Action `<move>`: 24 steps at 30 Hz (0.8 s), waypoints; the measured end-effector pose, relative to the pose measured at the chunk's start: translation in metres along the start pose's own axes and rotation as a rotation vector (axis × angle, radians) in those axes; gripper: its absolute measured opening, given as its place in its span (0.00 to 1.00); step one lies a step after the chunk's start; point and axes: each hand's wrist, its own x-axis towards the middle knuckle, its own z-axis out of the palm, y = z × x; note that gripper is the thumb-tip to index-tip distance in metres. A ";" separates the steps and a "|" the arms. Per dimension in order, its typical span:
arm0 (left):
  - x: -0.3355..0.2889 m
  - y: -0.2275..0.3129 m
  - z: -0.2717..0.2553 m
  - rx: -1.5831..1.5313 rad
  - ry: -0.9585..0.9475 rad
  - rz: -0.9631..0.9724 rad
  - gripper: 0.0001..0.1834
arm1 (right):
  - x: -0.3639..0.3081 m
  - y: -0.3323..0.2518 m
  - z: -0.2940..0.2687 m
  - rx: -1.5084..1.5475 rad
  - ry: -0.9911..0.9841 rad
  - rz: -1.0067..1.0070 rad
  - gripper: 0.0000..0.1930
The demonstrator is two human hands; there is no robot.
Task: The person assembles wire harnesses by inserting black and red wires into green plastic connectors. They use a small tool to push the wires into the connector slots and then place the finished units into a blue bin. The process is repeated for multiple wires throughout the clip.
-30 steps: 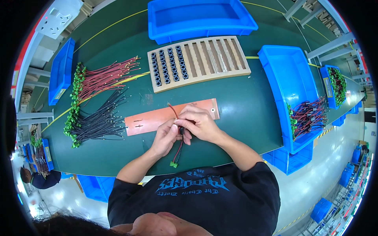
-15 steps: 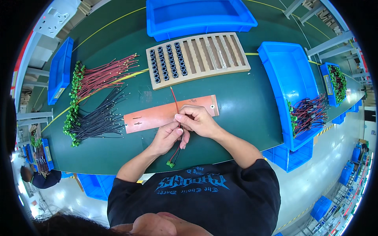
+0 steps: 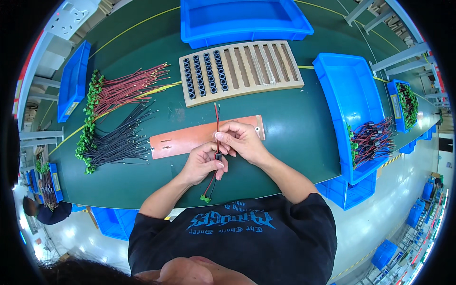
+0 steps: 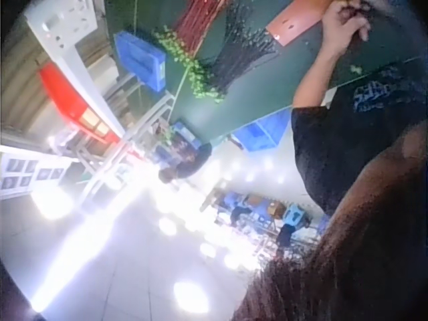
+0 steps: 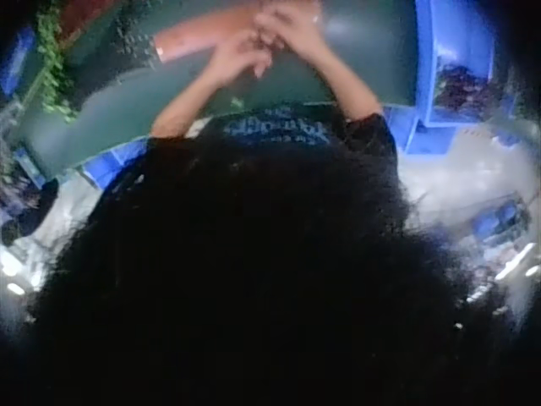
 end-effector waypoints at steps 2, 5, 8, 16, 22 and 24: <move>0.000 -0.001 0.000 0.002 0.010 0.000 0.15 | -0.001 -0.001 0.001 -0.005 0.036 0.009 0.07; 0.001 -0.005 0.000 -0.009 0.020 0.027 0.16 | -0.002 -0.002 0.001 -0.017 0.059 0.017 0.06; 0.001 -0.007 -0.001 -0.011 0.027 0.015 0.16 | -0.001 -0.001 0.001 -0.020 0.070 0.008 0.06; 0.000 -0.009 -0.001 -0.002 0.014 0.028 0.15 | -0.001 0.001 -0.002 -0.010 0.067 -0.028 0.07; -0.003 -0.012 -0.003 0.027 -0.050 0.005 0.14 | -0.002 -0.008 -0.001 0.027 0.017 -0.065 0.14; -0.003 -0.014 -0.003 0.038 -0.051 -0.006 0.14 | -0.004 -0.006 -0.003 -0.049 -0.007 -0.103 0.15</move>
